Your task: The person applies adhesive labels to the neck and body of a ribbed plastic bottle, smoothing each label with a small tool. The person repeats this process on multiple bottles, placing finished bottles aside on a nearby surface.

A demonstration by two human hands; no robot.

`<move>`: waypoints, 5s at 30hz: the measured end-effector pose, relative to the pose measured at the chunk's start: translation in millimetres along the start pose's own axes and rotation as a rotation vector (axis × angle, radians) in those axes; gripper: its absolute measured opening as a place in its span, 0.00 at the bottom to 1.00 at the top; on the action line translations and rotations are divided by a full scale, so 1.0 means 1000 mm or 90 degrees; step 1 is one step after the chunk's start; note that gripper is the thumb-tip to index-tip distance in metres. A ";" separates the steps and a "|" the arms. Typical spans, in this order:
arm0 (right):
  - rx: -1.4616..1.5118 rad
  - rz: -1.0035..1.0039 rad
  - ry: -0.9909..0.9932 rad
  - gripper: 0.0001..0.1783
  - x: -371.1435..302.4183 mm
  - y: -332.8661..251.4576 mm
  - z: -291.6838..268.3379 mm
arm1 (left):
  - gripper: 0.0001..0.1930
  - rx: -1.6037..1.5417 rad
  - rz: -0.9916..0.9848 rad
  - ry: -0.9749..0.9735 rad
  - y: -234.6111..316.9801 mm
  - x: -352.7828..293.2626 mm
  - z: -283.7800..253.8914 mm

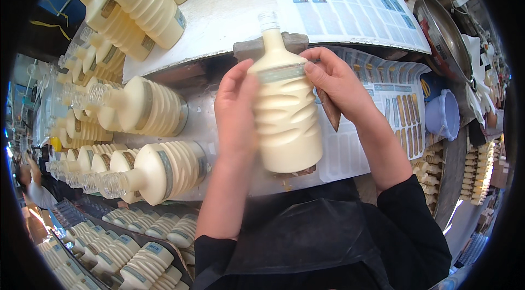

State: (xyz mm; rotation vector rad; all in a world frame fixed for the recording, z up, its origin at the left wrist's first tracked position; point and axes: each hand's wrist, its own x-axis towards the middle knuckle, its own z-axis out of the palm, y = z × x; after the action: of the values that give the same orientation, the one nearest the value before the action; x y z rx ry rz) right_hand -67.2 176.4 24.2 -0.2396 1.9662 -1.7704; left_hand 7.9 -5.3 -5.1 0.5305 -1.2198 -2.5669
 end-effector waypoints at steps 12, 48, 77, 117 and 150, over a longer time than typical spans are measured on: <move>-0.023 -0.025 0.017 0.22 0.003 0.009 0.002 | 0.15 0.063 0.013 0.005 0.003 -0.002 0.006; -0.181 -0.045 0.018 0.28 -0.042 -0.011 0.013 | 0.31 0.102 -0.037 -0.152 0.004 -0.030 -0.005; -0.107 -0.054 0.044 0.14 0.005 -0.005 0.000 | 0.14 0.150 0.028 0.011 0.004 -0.003 0.011; -0.088 -0.073 0.072 0.14 0.006 0.005 0.003 | 0.13 0.047 -0.004 0.057 -0.005 -0.002 0.007; -0.187 -0.120 0.054 0.27 -0.043 0.010 0.002 | 0.46 0.303 0.022 -0.134 -0.010 -0.029 0.004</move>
State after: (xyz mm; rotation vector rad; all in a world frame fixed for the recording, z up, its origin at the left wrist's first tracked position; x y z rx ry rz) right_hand -27.6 195.1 24.3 -0.4678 2.3304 -1.6181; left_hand 32.1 14.5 -4.2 0.3231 -1.9129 -2.3438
